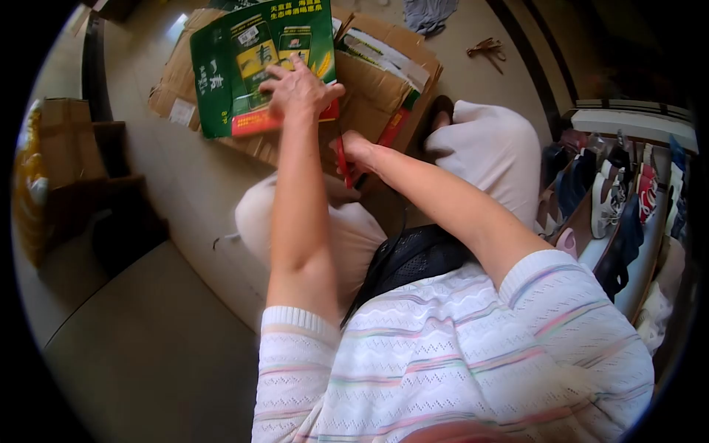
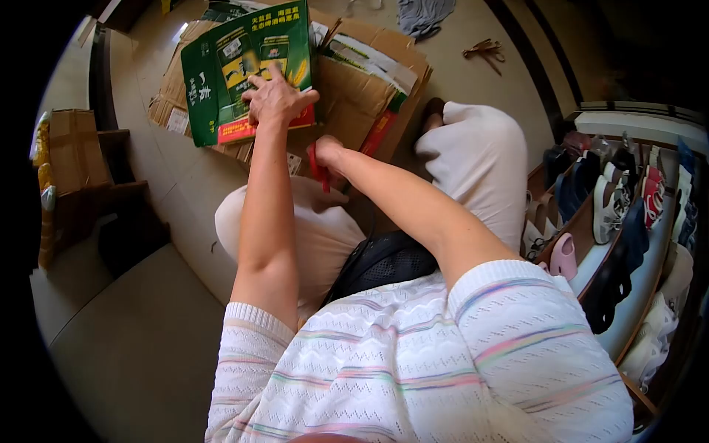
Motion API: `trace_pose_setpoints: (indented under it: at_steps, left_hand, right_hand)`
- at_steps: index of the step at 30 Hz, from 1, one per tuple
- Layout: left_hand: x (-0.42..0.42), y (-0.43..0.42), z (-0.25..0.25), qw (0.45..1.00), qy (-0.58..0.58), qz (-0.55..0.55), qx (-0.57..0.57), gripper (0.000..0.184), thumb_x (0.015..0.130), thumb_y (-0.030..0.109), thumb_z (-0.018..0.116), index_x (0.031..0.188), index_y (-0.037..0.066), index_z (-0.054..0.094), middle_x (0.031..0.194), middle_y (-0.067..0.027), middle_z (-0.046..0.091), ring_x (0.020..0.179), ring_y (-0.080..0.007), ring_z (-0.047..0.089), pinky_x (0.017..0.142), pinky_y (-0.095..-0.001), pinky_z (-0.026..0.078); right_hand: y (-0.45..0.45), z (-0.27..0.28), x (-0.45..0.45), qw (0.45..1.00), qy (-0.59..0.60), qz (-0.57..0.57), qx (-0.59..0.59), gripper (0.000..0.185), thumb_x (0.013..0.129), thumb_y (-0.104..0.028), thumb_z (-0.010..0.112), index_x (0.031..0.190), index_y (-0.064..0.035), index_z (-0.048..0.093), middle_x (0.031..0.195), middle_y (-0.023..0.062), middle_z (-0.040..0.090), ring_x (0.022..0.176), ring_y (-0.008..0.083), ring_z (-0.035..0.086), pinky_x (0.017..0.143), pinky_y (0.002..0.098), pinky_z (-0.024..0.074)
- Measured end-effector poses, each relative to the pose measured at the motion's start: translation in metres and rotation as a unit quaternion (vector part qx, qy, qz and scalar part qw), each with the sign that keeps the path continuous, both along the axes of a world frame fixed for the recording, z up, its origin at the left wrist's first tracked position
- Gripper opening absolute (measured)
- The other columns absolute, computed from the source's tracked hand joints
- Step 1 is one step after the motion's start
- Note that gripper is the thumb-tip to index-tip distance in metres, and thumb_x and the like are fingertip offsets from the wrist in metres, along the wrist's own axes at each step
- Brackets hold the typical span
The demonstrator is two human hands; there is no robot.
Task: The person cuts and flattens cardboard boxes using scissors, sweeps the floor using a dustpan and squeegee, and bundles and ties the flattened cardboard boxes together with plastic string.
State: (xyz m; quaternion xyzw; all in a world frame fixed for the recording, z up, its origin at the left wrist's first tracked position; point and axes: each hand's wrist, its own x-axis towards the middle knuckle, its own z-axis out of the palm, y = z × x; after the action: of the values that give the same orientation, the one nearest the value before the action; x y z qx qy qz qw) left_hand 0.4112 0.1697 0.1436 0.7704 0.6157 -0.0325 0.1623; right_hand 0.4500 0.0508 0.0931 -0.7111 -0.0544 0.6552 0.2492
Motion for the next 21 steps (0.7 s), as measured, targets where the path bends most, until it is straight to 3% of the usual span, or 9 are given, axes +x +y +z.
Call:
trace_pose_setpoints:
  at_steps: [6, 9, 12, 15, 16, 21]
  left_hand:
    - [-0.003, 0.004, 0.005, 1.0, -0.02, -0.009, -0.001, 0.094, 0.053, 0.045, 0.067, 0.133, 0.016, 0.027, 0.124, -0.0262, 0.032, 0.11, -0.0502, 0.037, 0.077, -0.0577, 0.045]
    - [-0.001, 0.006, 0.006, 1.0, -0.007, -0.01, -0.012, 0.095, 0.053, 0.046, 0.066, 0.134, 0.015, 0.026, 0.124, -0.0264, 0.033, 0.109, -0.0492, 0.04, 0.081, -0.054, 0.044]
    - [-0.002, 0.007, 0.007, 1.0, -0.005, -0.017, -0.015, 0.098, 0.053, 0.048, 0.065, 0.136, 0.014, 0.026, 0.124, -0.0272, 0.035, 0.107, -0.0486, 0.042, 0.085, -0.0495, 0.043]
    - [-0.003, 0.009, 0.006, 1.0, -0.007, -0.019, 0.005, 0.099, 0.053, 0.049, 0.065, 0.137, 0.014, 0.026, 0.124, -0.0276, 0.035, 0.107, -0.049, 0.042, 0.086, -0.0485, 0.042]
    - [-0.003, 0.007, 0.005, 1.0, -0.009, -0.021, 0.013, 0.099, 0.053, 0.05, 0.065, 0.137, 0.014, 0.026, 0.124, -0.0278, 0.035, 0.107, -0.0491, 0.042, 0.087, -0.0481, 0.041]
    - [-0.002, 0.009, 0.005, 1.0, -0.002, -0.023, 0.003, 0.099, 0.053, 0.051, 0.065, 0.136, 0.013, 0.027, 0.124, -0.0285, 0.036, 0.107, -0.0497, 0.042, 0.088, -0.0481, 0.04]
  right_hand:
    - [-0.007, 0.005, -0.01, 0.998, 0.02, -0.054, -0.015, 0.013, 0.077, -0.007, 0.047, 0.066, -0.0021, 0.052, 0.057, 0.0157, 0.048, 0.044, 0.03, 0.05, 0.04, 0.0511, 0.0416]
    - [-0.007, 0.004, -0.011, 0.998, 0.053, -0.007, -0.045, 0.022, 0.085, -0.025, 0.048, 0.082, -0.0036, 0.047, 0.07, 0.011, 0.047, 0.053, 0.0244, 0.048, 0.045, 0.0482, 0.0441]
    - [-0.015, 0.011, -0.013, 0.991, 0.091, -0.065, -0.072, 0.014, 0.077, -0.013, 0.055, 0.071, 0.0, 0.056, 0.072, 0.0206, 0.055, 0.063, 0.0346, 0.057, 0.055, 0.0541, 0.0471]
    - [-0.022, -0.048, 0.004, 0.994, 0.102, -0.031, -0.008, 0.019, 0.08, -0.021, 0.05, 0.069, -0.0049, 0.046, 0.062, 0.009, 0.045, 0.054, 0.0238, 0.05, 0.049, 0.0526, 0.0441]
    - [-0.016, -0.006, 0.0, 0.998, 0.052, -0.021, -0.009, 0.017, 0.075, -0.013, 0.057, 0.067, 0.001, 0.055, 0.072, 0.0226, 0.056, 0.068, 0.0355, 0.058, 0.06, 0.0601, 0.046]
    - [-0.012, 0.001, -0.003, 0.999, 0.003, 0.024, -0.03, 0.017, 0.073, -0.01, 0.054, 0.06, 0.0004, 0.054, 0.06, 0.0216, 0.052, 0.055, 0.0364, 0.057, 0.052, 0.0604, 0.0457]
